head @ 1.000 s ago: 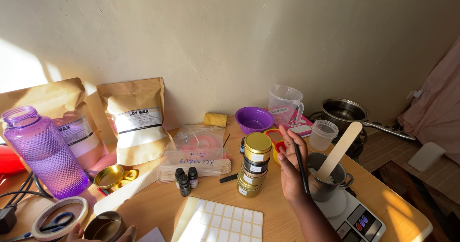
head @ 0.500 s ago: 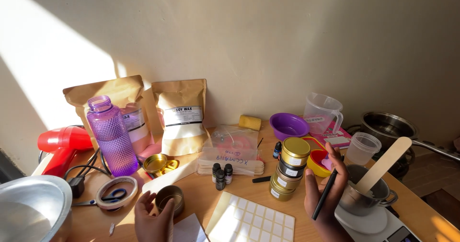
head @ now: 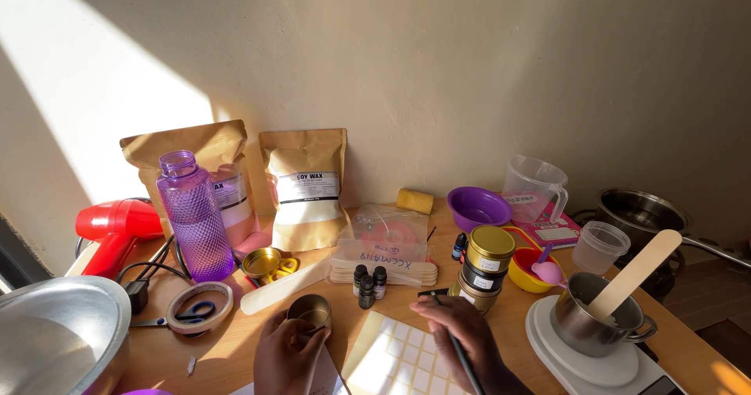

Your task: Writing on adhesive labels and applying them to the bottom of metal candle tins.

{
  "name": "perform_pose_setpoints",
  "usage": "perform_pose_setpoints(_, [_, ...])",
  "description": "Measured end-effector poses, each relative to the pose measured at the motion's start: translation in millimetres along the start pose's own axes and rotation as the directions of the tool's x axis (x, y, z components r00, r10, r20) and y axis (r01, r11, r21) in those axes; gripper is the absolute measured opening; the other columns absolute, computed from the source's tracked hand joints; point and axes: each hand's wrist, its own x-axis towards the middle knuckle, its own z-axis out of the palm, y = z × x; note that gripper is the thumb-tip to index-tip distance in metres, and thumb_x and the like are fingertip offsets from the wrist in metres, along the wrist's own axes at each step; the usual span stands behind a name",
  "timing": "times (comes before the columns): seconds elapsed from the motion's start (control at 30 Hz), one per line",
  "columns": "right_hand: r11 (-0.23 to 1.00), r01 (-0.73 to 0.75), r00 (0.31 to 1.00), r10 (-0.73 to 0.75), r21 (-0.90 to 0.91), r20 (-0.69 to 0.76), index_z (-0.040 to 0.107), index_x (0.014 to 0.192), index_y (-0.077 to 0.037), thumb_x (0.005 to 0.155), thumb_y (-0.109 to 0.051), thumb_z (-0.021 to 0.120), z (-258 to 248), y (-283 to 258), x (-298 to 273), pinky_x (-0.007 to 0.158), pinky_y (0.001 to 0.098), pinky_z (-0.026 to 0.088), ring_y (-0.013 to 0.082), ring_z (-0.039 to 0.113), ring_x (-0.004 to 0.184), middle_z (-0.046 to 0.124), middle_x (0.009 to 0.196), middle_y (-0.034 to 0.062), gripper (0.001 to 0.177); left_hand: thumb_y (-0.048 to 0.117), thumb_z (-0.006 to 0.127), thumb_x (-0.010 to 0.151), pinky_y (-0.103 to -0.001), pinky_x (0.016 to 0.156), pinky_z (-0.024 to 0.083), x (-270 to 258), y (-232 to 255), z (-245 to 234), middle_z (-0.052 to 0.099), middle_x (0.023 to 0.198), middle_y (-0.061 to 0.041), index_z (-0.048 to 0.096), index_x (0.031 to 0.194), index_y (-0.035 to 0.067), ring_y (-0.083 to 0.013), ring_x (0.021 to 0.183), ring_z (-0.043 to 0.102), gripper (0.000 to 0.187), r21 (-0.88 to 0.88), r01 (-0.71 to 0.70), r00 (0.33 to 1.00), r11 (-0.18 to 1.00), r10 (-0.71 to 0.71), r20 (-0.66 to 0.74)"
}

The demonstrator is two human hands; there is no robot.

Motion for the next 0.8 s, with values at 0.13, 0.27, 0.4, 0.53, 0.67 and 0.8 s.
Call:
perform_pose_setpoints(0.13, [0.99, -0.087, 0.964, 0.056, 0.11, 0.261, 0.062, 0.109, -0.008, 0.088, -0.005, 0.059, 16, -4, -5, 0.085, 0.0347, 0.051, 0.0263, 0.068, 0.099, 0.069, 0.111, 0.0152, 0.021, 0.035, 0.082, 0.06, -0.025, 0.077, 0.049, -11, 22, -9, 0.063, 0.106, 0.003, 0.076, 0.073, 0.012, -0.0132, 0.08, 0.061, 0.027, -0.106, 0.015, 0.999, 0.994, -0.02, -0.045])
perform_pose_setpoints(0.27, [0.948, -0.319, 0.764, 0.269, -0.019, 0.587, 0.051, 0.131, -0.012, 0.09, -0.024, 0.062, 20, -6, -16, 0.103, 0.0352, 0.037, 0.0228, 0.045, 0.128, 0.054, 0.134, 0.0065, 0.043, 0.043, 0.068, 0.08, -0.029, 0.054, 0.039, -20, 49, -22, 0.049, 0.057, -0.014, 0.055, 0.069, -0.001, -0.0198, 0.057, 0.051, 0.047, -0.509, 0.281, 0.959, 0.814, -0.25, 0.13])
perform_pose_setpoints(0.4, [0.947, -0.321, 0.784, 0.255, 0.019, 0.565, 0.055, 0.127, -0.012, 0.089, -0.022, 0.064, 21, -9, -17, 0.098, 0.0342, 0.042, 0.0212, 0.049, 0.122, 0.06, 0.126, 0.0052, 0.041, 0.05, 0.048, 0.091, -0.037, 0.051, 0.05, -19, 50, -23, 0.061, 0.064, -0.024, 0.066, 0.091, -0.008, -0.0298, 0.055, 0.06, 0.061, -0.663, 0.476, 0.872, 0.577, -0.405, 0.274])
perform_pose_setpoints(0.53, [0.966, -0.258, 0.791, 0.227, -0.027, 0.568, 0.061, 0.119, -0.011, 0.088, -0.024, 0.067, 27, 0, -18, 0.087, 0.0357, 0.047, 0.0249, 0.059, 0.104, 0.066, 0.115, 0.0086, 0.035, 0.051, 0.046, 0.091, -0.036, 0.056, 0.051, -19, 51, -23, 0.063, 0.063, -0.025, 0.067, 0.083, -0.009, -0.029, 0.06, 0.062, 0.064, -0.635, 0.466, 0.879, 0.616, -0.402, 0.254])
perform_pose_setpoints(0.67, [0.961, -0.277, 0.812, 0.234, -0.001, 0.535, 0.062, 0.117, -0.01, 0.087, -0.018, 0.068, 24, -5, -13, 0.086, 0.0334, 0.05, 0.0224, 0.061, 0.104, 0.066, 0.113, 0.0085, 0.032, 0.033, 0.074, 0.076, -0.029, 0.062, 0.045, -21, 45, -19, 0.056, 0.06, -0.012, 0.062, 0.066, -0.002, -0.0181, 0.06, 0.054, 0.038, -0.597, 0.286, 0.951, 0.75, -0.297, 0.082])
perform_pose_setpoints(0.8, [0.984, -0.176, 0.883, 0.139, 0.041, 0.448, 0.063, 0.112, -0.007, 0.085, -0.011, 0.07, 27, -3, -14, 0.085, 0.0321, 0.051, 0.0217, 0.065, 0.1, 0.068, 0.108, 0.0088, 0.028, 0.008, 0.078, 0.063, -0.027, 0.09, 0.056, -23, 40, -17, 0.061, 0.113, -0.005, 0.069, 0.067, 0.001, -0.0146, 0.093, 0.069, 0.012, -0.473, 0.117, 0.99, 0.873, -0.139, -0.012])
